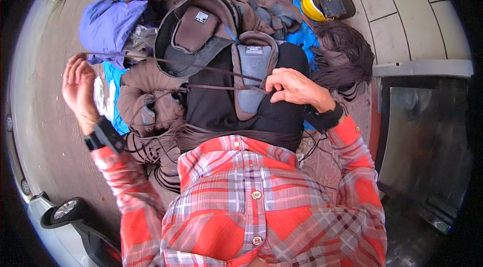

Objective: The recorder is lacing a shoe held in their lap while sitting on the ground.

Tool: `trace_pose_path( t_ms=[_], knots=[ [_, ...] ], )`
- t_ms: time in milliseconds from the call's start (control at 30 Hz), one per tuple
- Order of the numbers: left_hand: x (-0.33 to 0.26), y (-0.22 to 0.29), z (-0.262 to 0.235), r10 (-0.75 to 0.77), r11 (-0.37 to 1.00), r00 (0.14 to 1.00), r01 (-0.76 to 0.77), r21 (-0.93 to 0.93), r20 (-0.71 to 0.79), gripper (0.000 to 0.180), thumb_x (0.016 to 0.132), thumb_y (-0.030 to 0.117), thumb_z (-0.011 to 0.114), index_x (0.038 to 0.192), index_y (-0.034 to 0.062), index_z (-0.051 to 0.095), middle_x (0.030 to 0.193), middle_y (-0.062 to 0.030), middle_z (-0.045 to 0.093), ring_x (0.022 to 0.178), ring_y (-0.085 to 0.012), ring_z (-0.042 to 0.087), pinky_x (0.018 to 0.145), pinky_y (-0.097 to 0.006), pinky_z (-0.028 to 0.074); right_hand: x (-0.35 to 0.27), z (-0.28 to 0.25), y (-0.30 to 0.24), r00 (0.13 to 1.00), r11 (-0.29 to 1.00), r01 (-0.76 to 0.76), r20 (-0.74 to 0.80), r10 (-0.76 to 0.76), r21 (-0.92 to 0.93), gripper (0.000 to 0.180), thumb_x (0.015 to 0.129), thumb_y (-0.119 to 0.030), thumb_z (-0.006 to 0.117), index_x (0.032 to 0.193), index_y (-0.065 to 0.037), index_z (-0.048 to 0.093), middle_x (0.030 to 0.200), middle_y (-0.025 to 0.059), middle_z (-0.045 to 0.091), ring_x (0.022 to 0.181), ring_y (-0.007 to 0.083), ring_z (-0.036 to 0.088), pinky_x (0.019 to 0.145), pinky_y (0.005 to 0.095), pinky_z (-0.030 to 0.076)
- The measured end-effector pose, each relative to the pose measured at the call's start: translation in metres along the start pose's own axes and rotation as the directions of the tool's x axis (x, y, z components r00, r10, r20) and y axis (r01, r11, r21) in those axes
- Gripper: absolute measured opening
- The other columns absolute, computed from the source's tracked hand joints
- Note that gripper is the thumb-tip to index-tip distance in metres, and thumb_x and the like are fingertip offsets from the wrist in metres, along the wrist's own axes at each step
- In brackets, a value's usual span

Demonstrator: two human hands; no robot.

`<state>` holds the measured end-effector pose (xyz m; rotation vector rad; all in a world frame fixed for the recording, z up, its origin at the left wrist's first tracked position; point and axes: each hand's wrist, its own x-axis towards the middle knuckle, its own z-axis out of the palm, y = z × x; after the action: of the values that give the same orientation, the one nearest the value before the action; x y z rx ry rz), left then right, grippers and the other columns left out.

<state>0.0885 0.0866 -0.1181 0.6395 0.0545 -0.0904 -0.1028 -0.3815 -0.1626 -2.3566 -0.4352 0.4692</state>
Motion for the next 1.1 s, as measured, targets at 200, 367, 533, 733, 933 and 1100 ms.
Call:
trace_pose_path(
  t_ms=[200,367,533,733,933,1100],
  knots=[
    [0.015,0.073,0.016,0.358,0.88,0.932,-0.356,0.315,0.054,0.02,0.09,0.003,0.043,0.105,-0.0108,0.046,0.09,-0.012,0.054,0.057,-0.0127,0.04,0.066,-0.027,0.035,0.02,0.013,0.014,0.892,0.9,-0.13,-0.346,0.289,0.416,0.018,0.083,-0.01,0.063,0.099,-0.003,0.06,0.071,-0.0029,0.055,0.064,0.0048,0.049,0.059,0.0222,0.043],
    [0.003,0.058,0.078,-0.064,0.993,0.932,0.094,-0.068,0.358,0.035,0.09,0.008,0.048,0.117,-0.0129,0.047,0.084,-0.0114,0.051,0.076,-0.0166,0.044,0.075,-0.03,0.041,0.07,0.064,-0.024,0.957,0.991,0.095,-0.282,-0.066,0.092,0.018,0.082,-0.018,0.062,0.083,0.0,0.059,0.072,0.0174,0.06,0.065,0.0297,0.061,0.058,0.0379,0.047],
    [-0.042,-0.107,0.094,-0.138,0.262,0.59,-0.753,0.604,0.796,0.008,0.09,0.01,0.05,0.094,0.0047,0.055,0.078,0.0002,0.056,0.06,-0.0059,0.042,0.055,-0.02,0.035,0.061,0.12,-0.046,0.944,0.975,0.218,-0.242,-0.224,-0.051,0.012,0.081,-0.011,0.057,0.079,0.0,0.052,0.073,0.0169,0.057,0.068,0.0357,0.059,0.057,0.0436,0.047],
    [-0.098,-0.229,0.063,-0.605,0.377,0.79,0.169,0.911,0.104,0.017,0.089,0.016,0.057,0.099,0.0025,0.06,0.075,-0.0015,0.061,0.058,-0.0071,0.048,0.052,-0.022,0.038,0.018,0.098,-0.072,0.993,0.991,0.11,0.032,-0.113,0.076,0.026,0.084,-0.015,0.056,0.106,-0.001,0.054,0.079,0.0209,0.061,0.072,0.038,0.061,0.062,0.0456,0.049],
    [-0.101,-0.255,0.059,-0.492,0.116,0.829,-0.238,0.964,0.264,0.02,0.09,0.015,0.051,0.092,-0.0034,0.06,0.067,-0.0166,0.062,0.065,-0.0292,0.064,0.061,-0.037,0.048,0.008,0.047,-0.025,0.921,0.948,-0.223,-0.27,0.281,0.227,0.03,0.083,-0.011,0.057,0.112,-0.003,0.055,0.073,0.0199,0.061,0.065,0.0322,0.062,0.059,0.0403,0.049],
    [-0.103,-0.264,0.057,-0.41,-0.063,0.881,-0.286,0.956,0.236,0.019,0.088,0.017,0.052,0.088,-0.0002,0.06,0.069,-0.0189,0.062,0.068,-0.0355,0.063,0.061,-0.042,0.048,0.029,0.031,-0.021,0.906,0.87,-0.266,-0.201,0.373,0.415,0.032,0.081,-0.01,0.057,0.112,-0.001,0.055,0.074,0.0258,0.06,0.073,0.0397,0.062,0.062,0.0444,0.047]
  ],
)
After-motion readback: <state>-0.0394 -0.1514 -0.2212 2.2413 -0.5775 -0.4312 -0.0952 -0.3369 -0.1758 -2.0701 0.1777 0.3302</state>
